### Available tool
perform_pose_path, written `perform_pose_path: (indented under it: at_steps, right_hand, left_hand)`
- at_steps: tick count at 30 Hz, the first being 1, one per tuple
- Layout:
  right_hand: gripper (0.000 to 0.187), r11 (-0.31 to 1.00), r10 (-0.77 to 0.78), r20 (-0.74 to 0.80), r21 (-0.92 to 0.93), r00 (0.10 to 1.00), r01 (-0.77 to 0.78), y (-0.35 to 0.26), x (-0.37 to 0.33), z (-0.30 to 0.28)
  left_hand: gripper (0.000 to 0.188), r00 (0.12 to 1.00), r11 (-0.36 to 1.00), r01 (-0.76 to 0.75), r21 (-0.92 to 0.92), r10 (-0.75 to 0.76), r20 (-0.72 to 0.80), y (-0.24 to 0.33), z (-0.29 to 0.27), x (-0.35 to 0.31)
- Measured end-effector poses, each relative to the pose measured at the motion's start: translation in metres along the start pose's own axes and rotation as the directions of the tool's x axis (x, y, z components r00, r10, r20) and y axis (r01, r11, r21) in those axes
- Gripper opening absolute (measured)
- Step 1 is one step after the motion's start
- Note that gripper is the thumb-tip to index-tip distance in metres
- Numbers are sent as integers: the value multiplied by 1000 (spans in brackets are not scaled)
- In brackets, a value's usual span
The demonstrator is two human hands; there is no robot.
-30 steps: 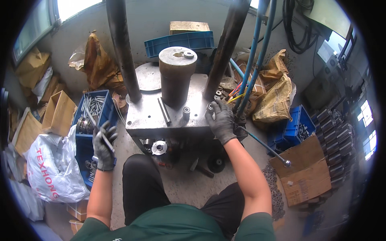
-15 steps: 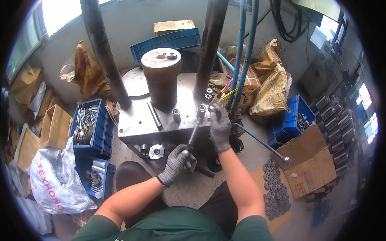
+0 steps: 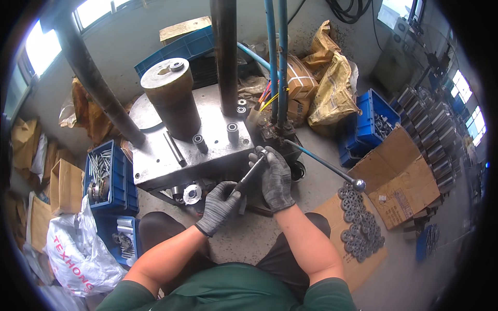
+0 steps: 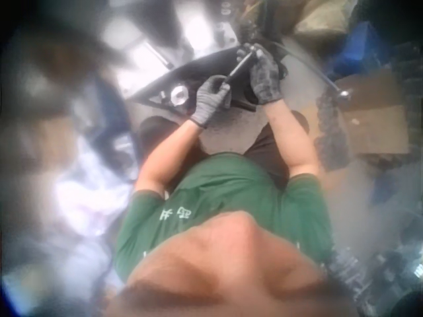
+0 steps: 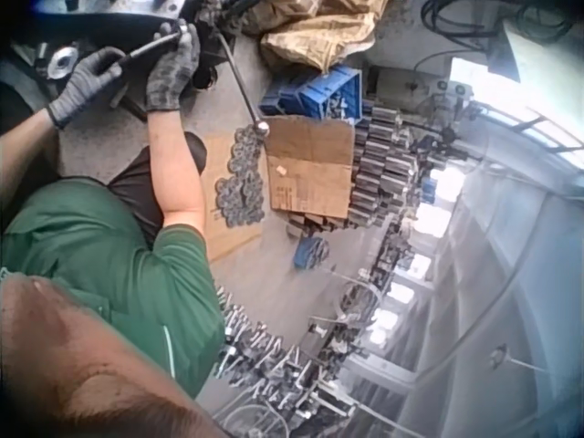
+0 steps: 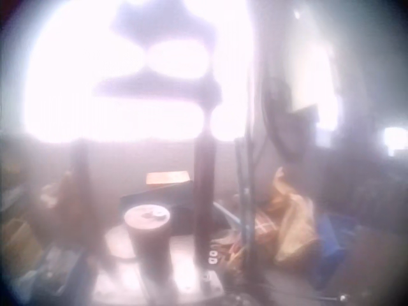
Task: Operating a manual press machine to assemble or stamp metal components.
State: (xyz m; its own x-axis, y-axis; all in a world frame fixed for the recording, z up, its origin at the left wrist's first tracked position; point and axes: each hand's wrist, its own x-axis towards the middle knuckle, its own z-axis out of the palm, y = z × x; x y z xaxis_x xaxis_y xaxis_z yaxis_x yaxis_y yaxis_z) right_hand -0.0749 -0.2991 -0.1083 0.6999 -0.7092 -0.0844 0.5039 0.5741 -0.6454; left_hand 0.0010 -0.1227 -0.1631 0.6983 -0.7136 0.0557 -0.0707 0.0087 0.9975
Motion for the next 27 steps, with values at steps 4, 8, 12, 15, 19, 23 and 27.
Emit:
perform_pose_path:
  at_steps: [4,8,12,15,19,23,27]
  right_hand:
    - [51,997,-52,73,-57,996,56,-1,-1,-3]
    - [58,967,223,169,82,960,-240,0,-10,0]
    - [42,817,569,95,-173,817,-550,12,-22,-3]
    - [36,793,543,72,-373,837,-482,-8,-22,-8]
    - [36,427,469,-5,-874,883,-232,-56,-6,-55]
    - [32,130,195,19,-991,981,-6,-129,-24,-179]
    - [22,297,-45,-634,-746,772,-596,-195,-105,-331]
  left_hand:
    - [32,999,982,-16,189,23,-39,12,1,2]
    - [33,983,957,-112,268,146,-107,-4,0,0]
    - [38,950,864,-268,427,310,-31,-12,-3,3]
    - [42,898,754,-402,519,436,63,-5,0,6]
    - [50,968,910,-239,339,198,152,-6,3,4]
    - [45,953,906,-90,413,-42,300,-16,-6,0]
    - [41,890,845,-183,502,-75,450,-4,8,-6]
